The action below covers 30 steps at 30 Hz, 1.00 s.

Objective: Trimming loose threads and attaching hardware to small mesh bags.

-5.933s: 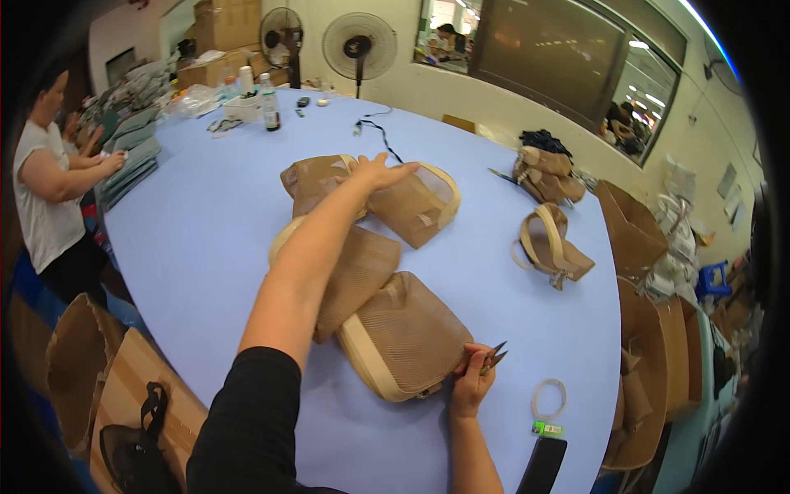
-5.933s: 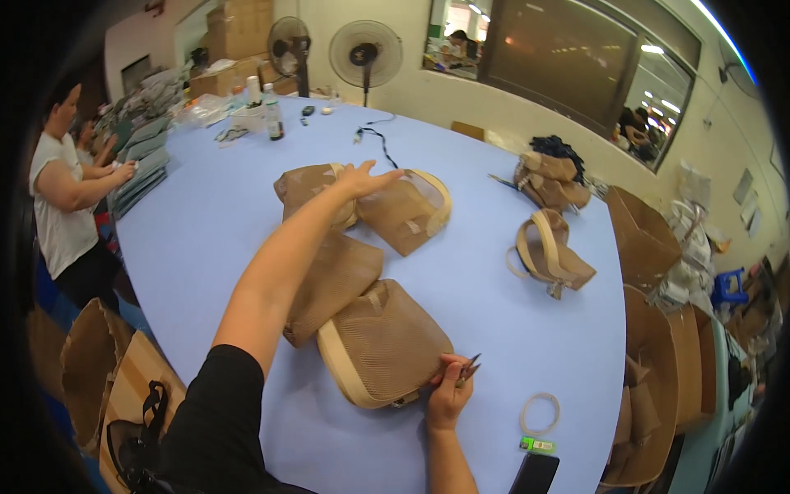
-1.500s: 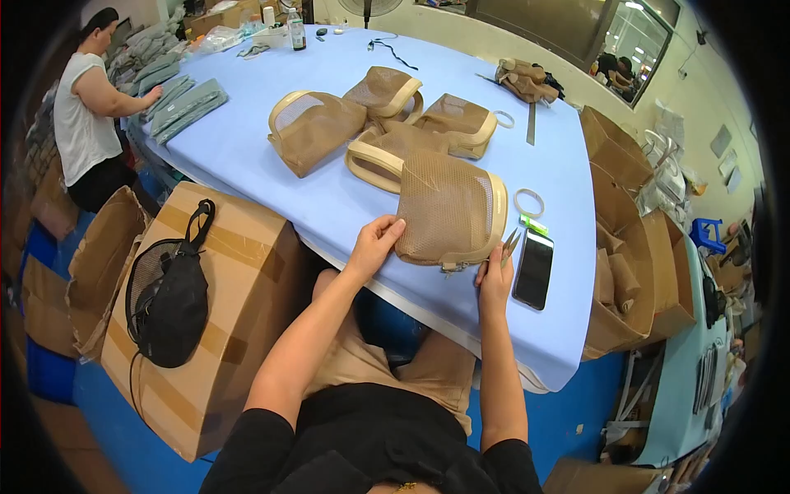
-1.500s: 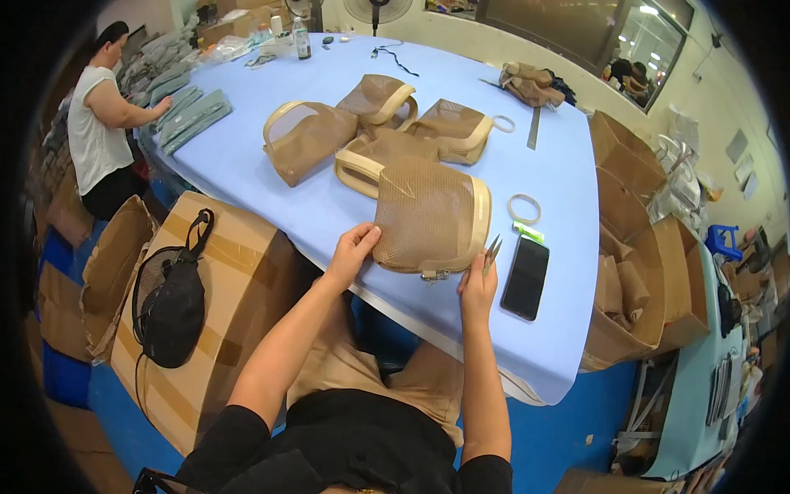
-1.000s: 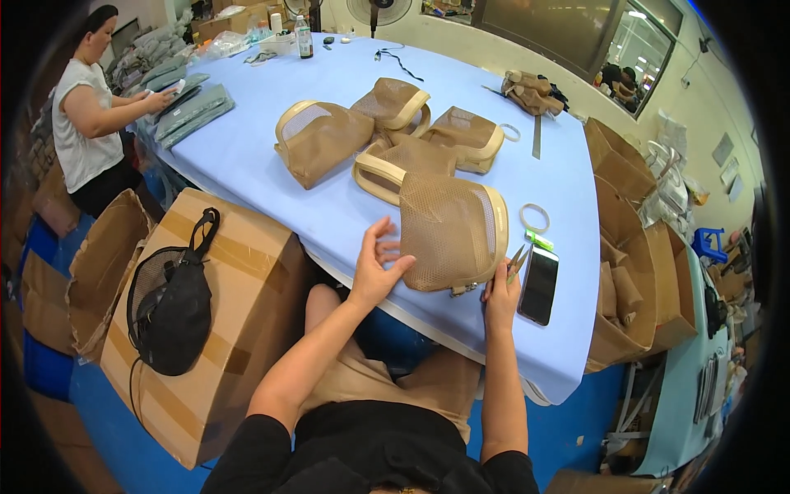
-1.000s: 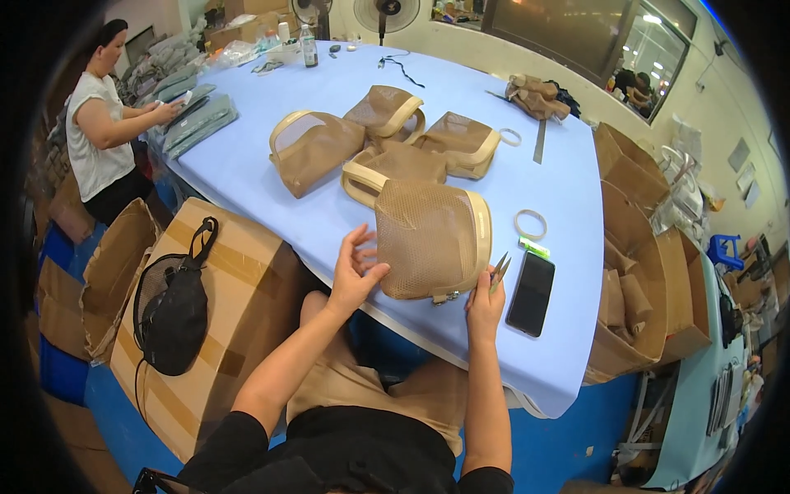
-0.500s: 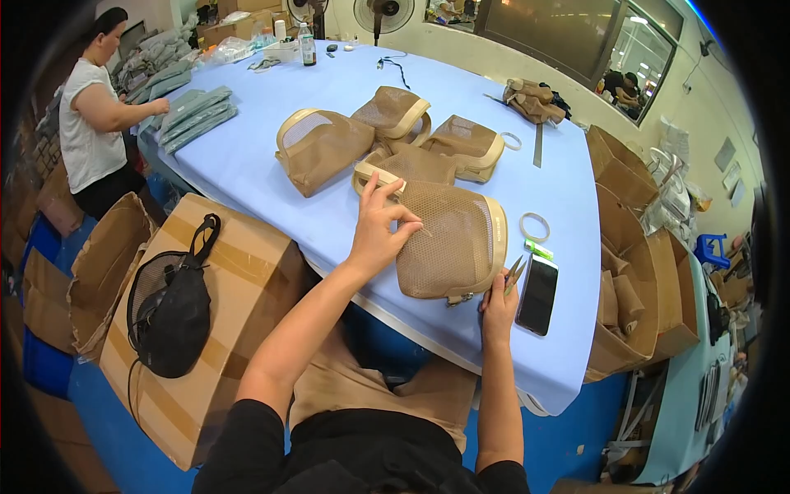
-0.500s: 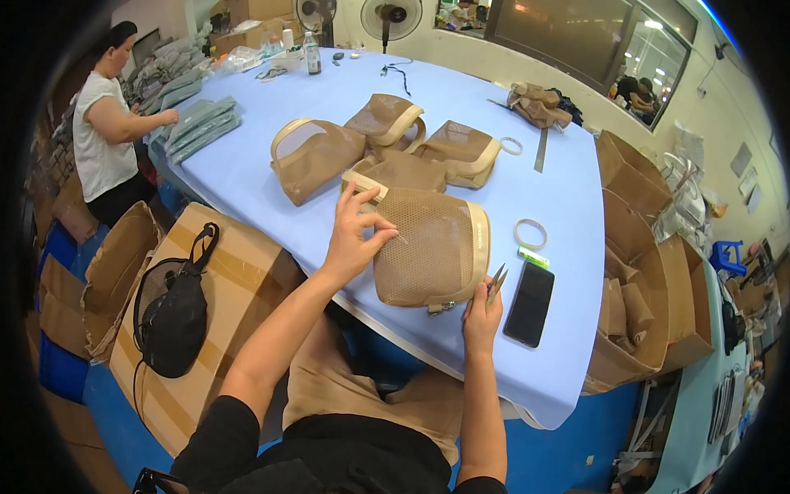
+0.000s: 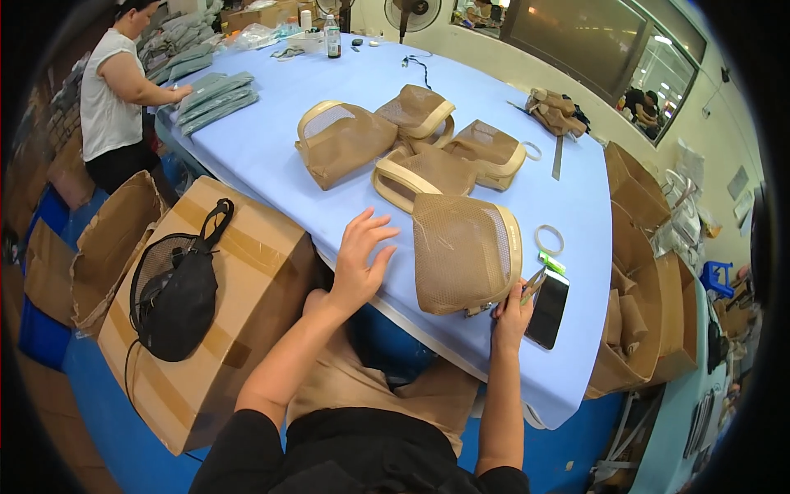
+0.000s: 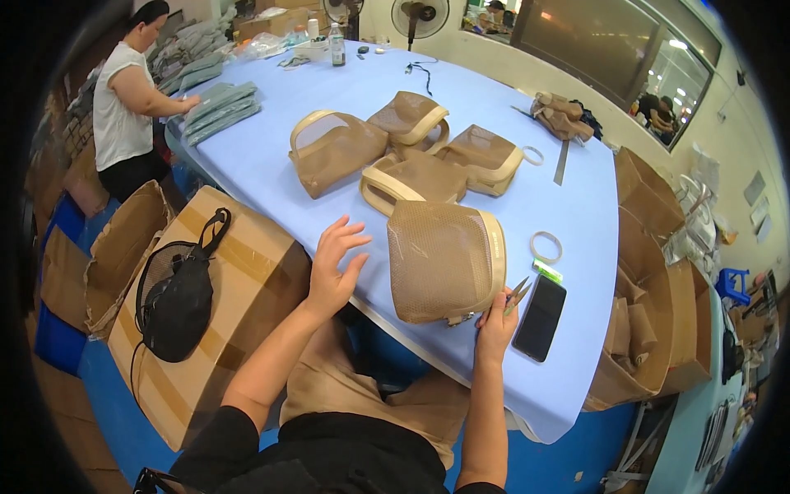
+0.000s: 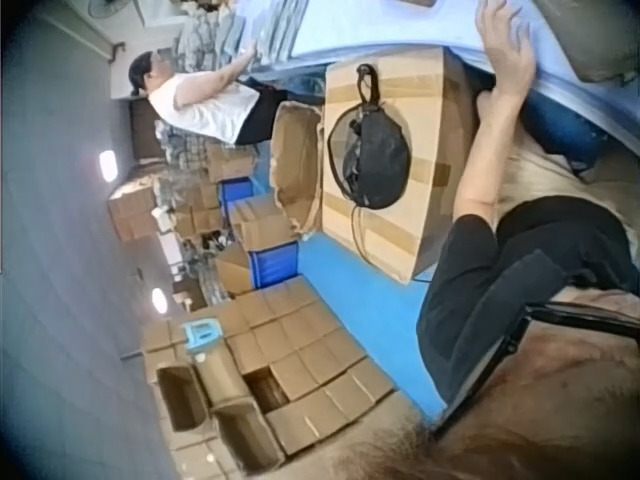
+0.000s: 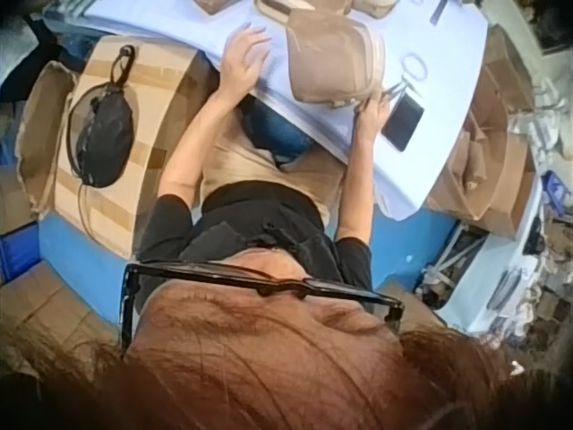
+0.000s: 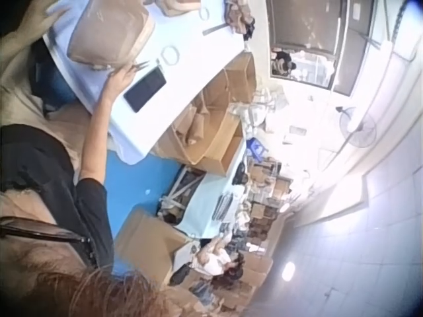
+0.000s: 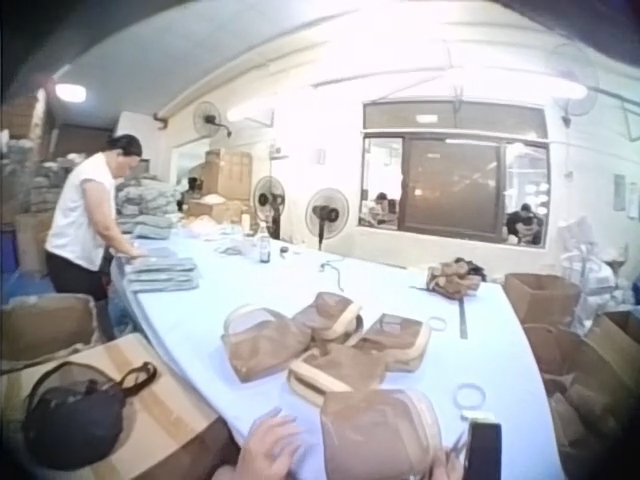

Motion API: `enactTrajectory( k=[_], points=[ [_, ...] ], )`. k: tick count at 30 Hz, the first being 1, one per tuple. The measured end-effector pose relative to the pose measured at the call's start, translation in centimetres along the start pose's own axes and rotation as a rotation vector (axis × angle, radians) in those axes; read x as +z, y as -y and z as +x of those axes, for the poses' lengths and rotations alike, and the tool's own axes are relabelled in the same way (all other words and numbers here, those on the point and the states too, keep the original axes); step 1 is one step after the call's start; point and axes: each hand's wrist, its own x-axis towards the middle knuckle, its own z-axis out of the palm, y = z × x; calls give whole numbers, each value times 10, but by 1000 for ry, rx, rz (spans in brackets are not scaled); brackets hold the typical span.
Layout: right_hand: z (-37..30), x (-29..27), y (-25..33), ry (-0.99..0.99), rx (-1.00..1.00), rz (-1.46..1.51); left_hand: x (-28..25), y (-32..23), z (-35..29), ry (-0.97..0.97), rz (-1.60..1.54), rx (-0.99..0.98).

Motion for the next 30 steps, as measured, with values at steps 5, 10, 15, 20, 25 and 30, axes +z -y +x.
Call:
enactTrajectory(
  k=[5, 10, 15, 20, 25, 30],
  points=[
    [-3, 3, 0, -4, 15, -11, 4, 10, 40, 87, 180, 217],
    [-3, 3, 0, -6, -3, -24, 9, 18, 52, 88, 292, 374],
    [0, 5, 0, -33, 15, 57, 1, 24, 41, -17, 240, 206],
    [1, 1, 1, -79, 25, 134, -20, 29, 9, 67, 260, 144],
    [1, 1, 0, -64, 32, 129, -41, 20, -12, 582, 111, 228],
    [-1, 6, 5, -40, 0, 11, -24, -20, 30, 258, 54, 320]
  ],
)
